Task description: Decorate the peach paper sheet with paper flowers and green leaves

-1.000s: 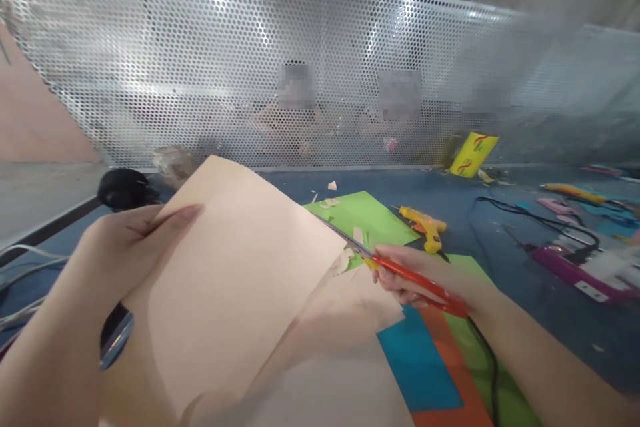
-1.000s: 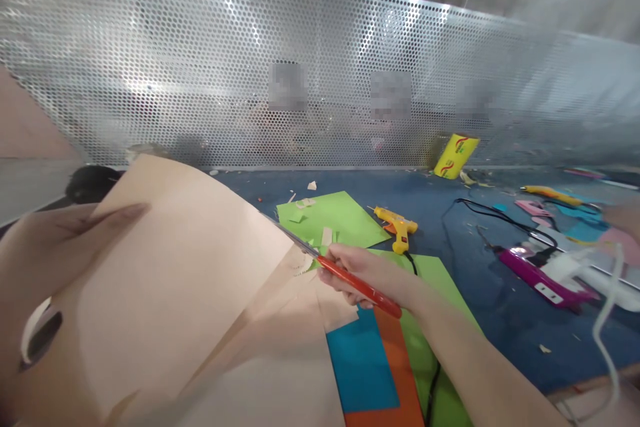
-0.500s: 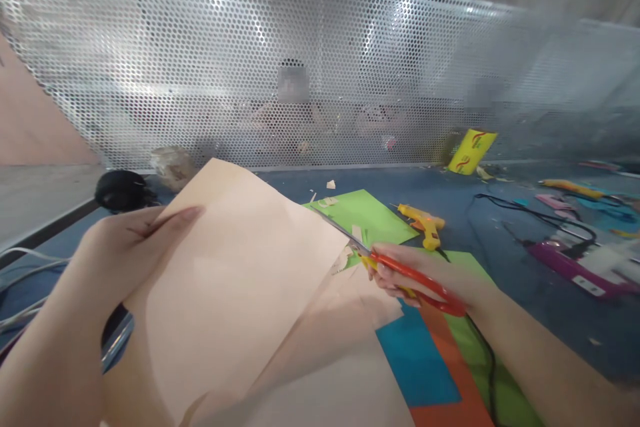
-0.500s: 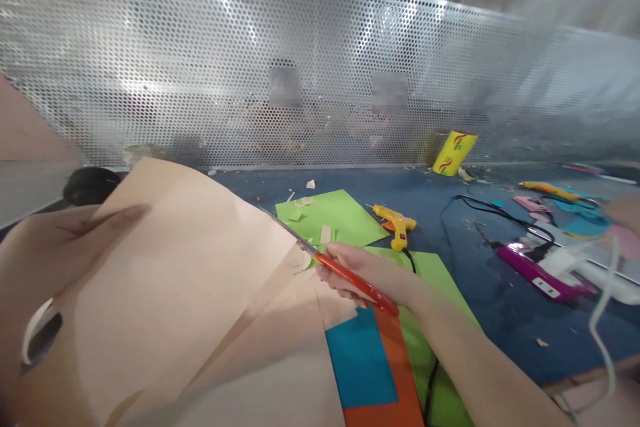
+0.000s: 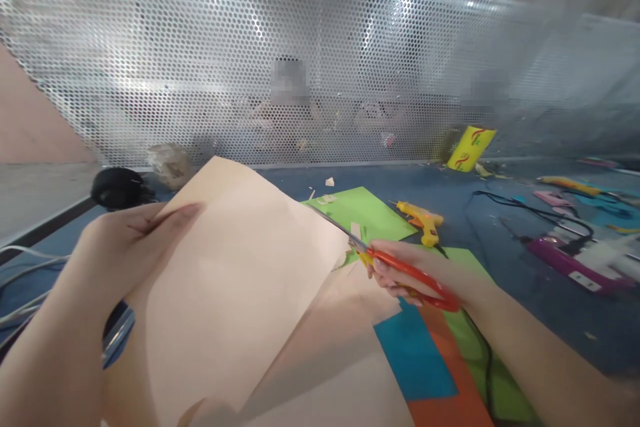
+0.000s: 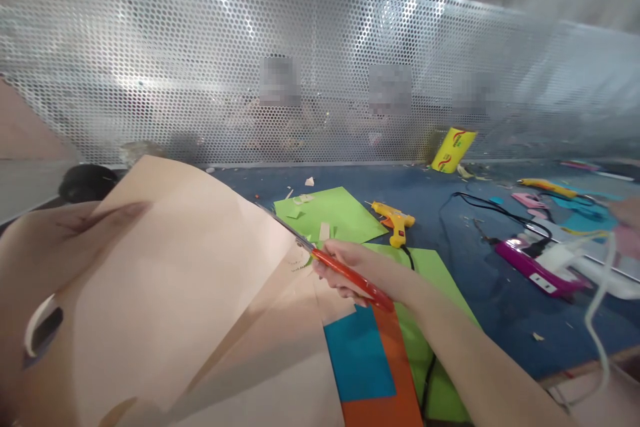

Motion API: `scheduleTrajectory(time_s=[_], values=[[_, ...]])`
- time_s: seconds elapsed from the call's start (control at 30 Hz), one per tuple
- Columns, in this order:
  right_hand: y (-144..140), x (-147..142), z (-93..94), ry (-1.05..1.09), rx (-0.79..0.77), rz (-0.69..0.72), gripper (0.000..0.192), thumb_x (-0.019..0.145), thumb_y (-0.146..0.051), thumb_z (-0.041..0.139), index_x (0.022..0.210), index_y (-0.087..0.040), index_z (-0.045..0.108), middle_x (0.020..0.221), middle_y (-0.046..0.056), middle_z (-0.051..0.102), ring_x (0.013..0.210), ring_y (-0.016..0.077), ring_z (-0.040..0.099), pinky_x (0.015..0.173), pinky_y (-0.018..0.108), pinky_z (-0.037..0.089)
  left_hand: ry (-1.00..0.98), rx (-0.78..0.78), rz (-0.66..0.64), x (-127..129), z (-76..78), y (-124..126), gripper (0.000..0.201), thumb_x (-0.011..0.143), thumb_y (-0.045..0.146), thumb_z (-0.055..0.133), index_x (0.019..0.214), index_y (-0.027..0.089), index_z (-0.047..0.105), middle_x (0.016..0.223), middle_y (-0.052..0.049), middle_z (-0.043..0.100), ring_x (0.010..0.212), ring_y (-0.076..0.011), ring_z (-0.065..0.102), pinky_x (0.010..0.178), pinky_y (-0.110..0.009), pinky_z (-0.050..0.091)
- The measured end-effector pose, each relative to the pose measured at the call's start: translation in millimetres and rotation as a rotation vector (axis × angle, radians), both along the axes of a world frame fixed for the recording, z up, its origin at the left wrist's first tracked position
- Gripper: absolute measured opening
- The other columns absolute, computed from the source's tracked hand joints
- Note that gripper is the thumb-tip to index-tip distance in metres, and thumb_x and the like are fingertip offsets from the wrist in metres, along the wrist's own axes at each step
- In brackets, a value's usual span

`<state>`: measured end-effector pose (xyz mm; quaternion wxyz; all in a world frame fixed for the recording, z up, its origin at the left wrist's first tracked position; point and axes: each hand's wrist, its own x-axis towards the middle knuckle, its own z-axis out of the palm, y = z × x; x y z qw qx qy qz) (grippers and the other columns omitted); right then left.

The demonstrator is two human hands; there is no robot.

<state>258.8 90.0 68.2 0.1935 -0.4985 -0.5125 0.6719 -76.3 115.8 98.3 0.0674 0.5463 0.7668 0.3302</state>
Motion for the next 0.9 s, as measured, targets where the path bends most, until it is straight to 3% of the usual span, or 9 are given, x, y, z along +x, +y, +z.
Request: scheduleTrajectory(time_s=[0.17,0.4,0.67,0.9], values=[[2.3,-0.3,-2.4,-0.044,-0.027,0.012,0.029,0.087,-0.04,0.038,0.07,-0.019,0.045,0.053,-0.005,0.034,0.041,0.0068,0.032,0.034,0.017,0.026,-0.036,0.006,-0.039,0.3,-4.8,4.2,0.042,0.06,0.058,0.058,0.081,0.024,0.072,0.061,0.003,0.068,0.065,-0.02,0.062,0.047,-0.023,0.042],[-2.1,-1.3,1.2,-0.018,0.027,-0.003,0.026,0.089,-0.037,0.039,0.073,-0.019,0.048,0.061,-0.003,0.035,0.047,0.0073,0.031,0.039,0.018,0.027,-0.037,0.039,0.001,9.4,2.1,-3.7,0.036,0.062,0.053,0.057,0.078,0.024,0.072,0.061,0.006,0.067,0.054,-0.015,0.056,0.047,-0.022,0.039],[0.2,4.1,-7.8,0.028,0.041,0.011,0.035,0.089,-0.048,0.039,0.071,-0.02,0.049,0.059,-0.003,0.035,0.046,0.0083,0.031,0.038,0.02,0.026,-0.019,0.051,-0.052,-0.8,-6.2,4.2,0.039,0.062,0.056,0.056,0.083,0.026,0.072,0.065,0.005,0.07,0.07,-0.0205,0.064,0.05,-0.024,0.043],[5.5,4.7,-10.6,-0.025,0.006,0.009,0.037,0.087,-0.05,0.039,0.067,-0.02,0.047,0.054,-0.004,0.036,0.041,0.0071,0.029,0.034,0.019,0.025,-0.02,0.037,-0.069,1.1,-7.1,6.0,0.042,0.062,0.056,0.057,0.082,0.023,0.072,0.062,0.004,0.068,0.061,-0.0186,0.061,0.046,-0.023,0.042]])
